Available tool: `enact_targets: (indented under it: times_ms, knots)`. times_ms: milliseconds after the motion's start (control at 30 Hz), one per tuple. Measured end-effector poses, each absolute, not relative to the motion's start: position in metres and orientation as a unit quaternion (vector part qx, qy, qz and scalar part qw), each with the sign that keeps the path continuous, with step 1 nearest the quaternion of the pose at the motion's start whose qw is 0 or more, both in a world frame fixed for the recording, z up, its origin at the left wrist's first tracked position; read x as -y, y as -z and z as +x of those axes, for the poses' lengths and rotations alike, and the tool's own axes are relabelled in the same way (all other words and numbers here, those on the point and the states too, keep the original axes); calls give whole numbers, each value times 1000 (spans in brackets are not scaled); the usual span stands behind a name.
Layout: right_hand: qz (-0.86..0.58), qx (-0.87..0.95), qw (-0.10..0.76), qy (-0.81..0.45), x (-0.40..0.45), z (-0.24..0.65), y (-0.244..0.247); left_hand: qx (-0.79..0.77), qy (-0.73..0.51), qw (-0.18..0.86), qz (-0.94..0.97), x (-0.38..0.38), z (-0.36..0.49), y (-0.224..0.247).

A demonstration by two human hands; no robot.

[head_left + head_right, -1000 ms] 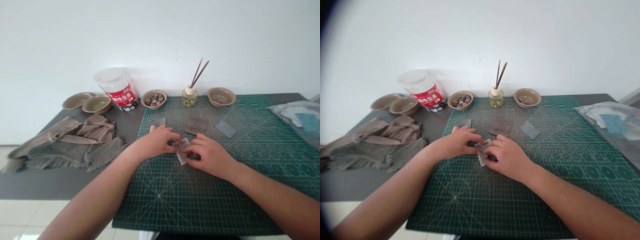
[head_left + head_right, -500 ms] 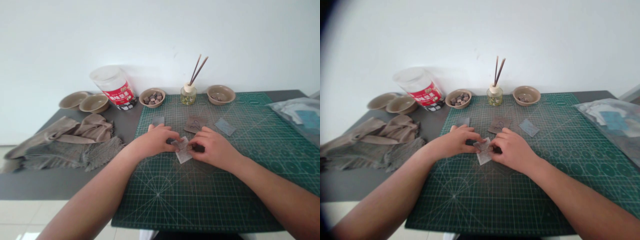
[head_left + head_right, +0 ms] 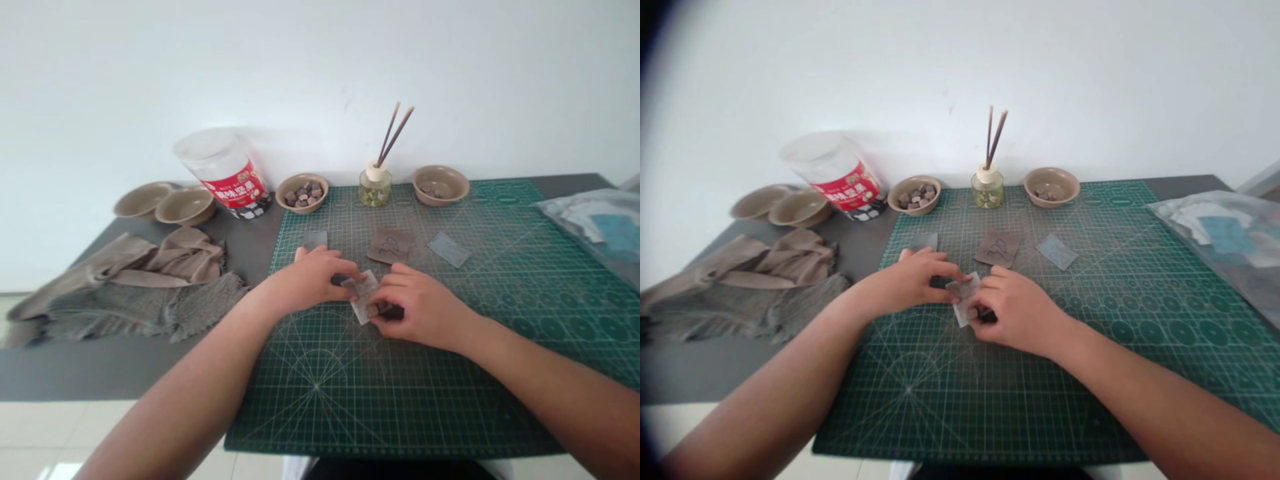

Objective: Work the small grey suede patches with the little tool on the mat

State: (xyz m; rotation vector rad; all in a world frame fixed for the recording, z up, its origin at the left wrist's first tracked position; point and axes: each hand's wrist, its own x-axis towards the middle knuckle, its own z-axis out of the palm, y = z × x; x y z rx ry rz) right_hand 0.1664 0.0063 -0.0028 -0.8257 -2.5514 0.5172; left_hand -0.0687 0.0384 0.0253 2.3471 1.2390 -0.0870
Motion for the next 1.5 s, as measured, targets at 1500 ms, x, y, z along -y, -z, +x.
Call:
enact_targets:
  times_ms: [1500]
  knots:
    - [-401,879,219,-139,-24,180,5,-455,38,237,857,-37,-67,-28]
